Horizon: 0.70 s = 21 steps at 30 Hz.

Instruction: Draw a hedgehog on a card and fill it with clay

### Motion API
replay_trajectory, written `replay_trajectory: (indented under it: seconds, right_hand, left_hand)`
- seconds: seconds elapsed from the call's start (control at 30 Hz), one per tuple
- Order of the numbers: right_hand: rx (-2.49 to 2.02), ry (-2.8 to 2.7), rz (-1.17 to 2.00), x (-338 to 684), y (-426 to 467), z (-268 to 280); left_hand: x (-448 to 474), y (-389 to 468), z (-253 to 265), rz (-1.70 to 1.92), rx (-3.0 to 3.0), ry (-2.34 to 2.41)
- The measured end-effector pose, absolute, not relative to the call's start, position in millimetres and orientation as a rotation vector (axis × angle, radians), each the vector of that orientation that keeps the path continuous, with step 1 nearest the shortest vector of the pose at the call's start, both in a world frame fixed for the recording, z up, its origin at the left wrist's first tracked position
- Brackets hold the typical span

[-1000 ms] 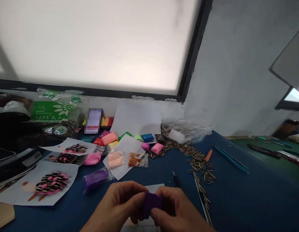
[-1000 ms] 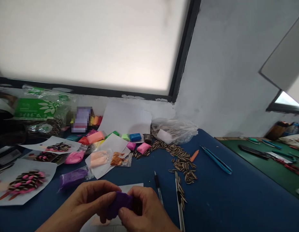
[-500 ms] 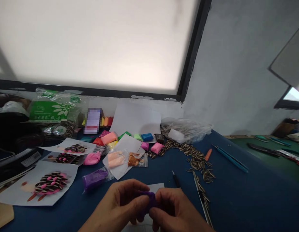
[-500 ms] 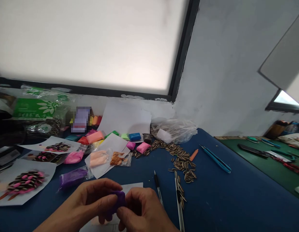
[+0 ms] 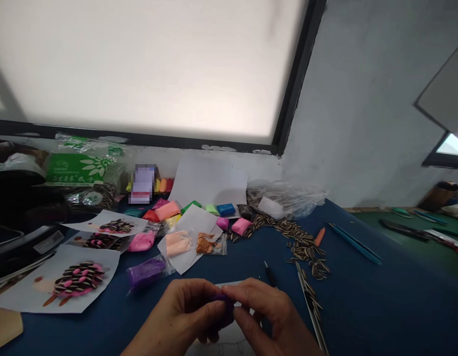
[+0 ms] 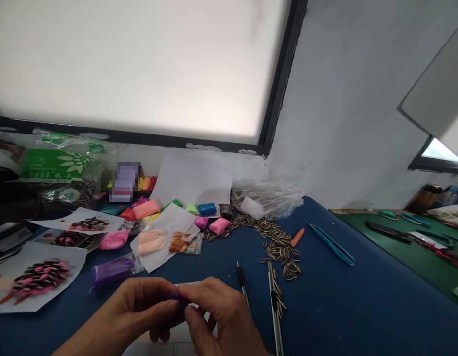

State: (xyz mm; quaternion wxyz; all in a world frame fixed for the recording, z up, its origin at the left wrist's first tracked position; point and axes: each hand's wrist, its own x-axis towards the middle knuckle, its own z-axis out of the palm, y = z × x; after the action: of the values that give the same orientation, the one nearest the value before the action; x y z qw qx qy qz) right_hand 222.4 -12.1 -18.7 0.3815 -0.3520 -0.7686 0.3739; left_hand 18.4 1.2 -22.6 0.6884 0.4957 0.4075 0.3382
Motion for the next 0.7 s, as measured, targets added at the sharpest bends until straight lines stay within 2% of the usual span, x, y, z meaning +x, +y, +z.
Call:
replay_trajectory:
  seconds: [0.33, 0.6, 0.7]
  right_hand:
    - [-0.894, -2.064, 0.765, 223.7, -13.4, -22.4]
    - [-1.169, -1.843, 1.142, 223.6, -12.9, -20.4]
    - [-1.167, -1.789, 1.154, 222.4, -11.2, -22.1]
  left_hand:
    - [16.0, 4.4, -26.6, 0.710, 1.173, 0.970]
    - [14.8, 2.1, -31.0, 0.773, 1.186, 0.930]
    - [15.4, 1.6, -28.4, 0.772, 1.193, 0.911]
